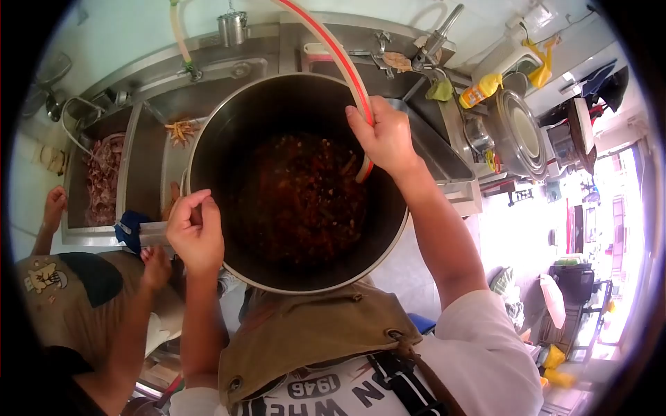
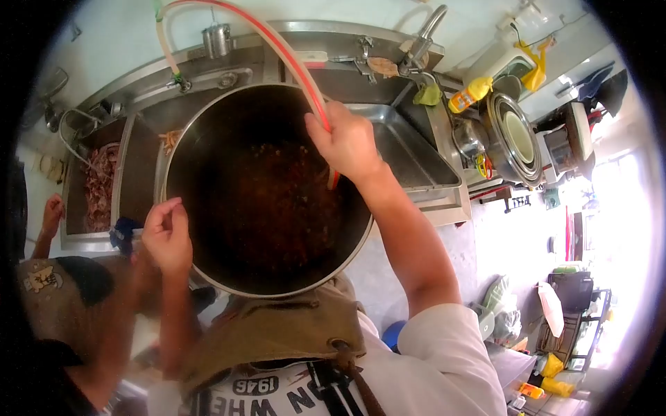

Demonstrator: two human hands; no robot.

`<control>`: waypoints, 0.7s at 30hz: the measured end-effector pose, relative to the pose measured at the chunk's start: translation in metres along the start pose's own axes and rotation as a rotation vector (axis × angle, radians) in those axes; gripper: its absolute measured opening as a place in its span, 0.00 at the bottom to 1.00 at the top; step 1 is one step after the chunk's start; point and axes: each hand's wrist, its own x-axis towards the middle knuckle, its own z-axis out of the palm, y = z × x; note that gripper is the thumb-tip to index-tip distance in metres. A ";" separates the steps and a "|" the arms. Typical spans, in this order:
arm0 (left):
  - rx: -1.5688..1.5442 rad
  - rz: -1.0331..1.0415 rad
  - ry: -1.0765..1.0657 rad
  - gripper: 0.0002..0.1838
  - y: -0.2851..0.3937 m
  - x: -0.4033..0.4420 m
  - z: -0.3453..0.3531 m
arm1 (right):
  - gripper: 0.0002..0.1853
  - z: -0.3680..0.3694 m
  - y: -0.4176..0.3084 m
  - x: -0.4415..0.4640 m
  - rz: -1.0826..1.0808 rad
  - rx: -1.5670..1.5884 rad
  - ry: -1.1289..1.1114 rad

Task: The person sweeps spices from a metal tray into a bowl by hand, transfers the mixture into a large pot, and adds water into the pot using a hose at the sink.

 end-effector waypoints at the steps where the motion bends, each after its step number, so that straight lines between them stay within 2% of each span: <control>1: -0.002 0.001 -0.002 0.03 0.000 0.000 0.000 | 0.15 0.000 -0.001 0.000 -0.001 0.008 -0.001; 9: -0.022 0.044 0.014 0.03 0.000 0.001 0.003 | 0.14 0.002 0.003 -0.001 0.027 0.073 -0.008; 15: -0.008 0.020 0.020 0.03 0.001 0.001 0.002 | 0.14 0.001 0.001 0.000 0.044 0.045 -0.020; 21: -0.044 -0.029 0.018 0.03 -0.003 -0.001 0.002 | 0.14 0.002 0.001 0.002 -0.036 -0.084 0.031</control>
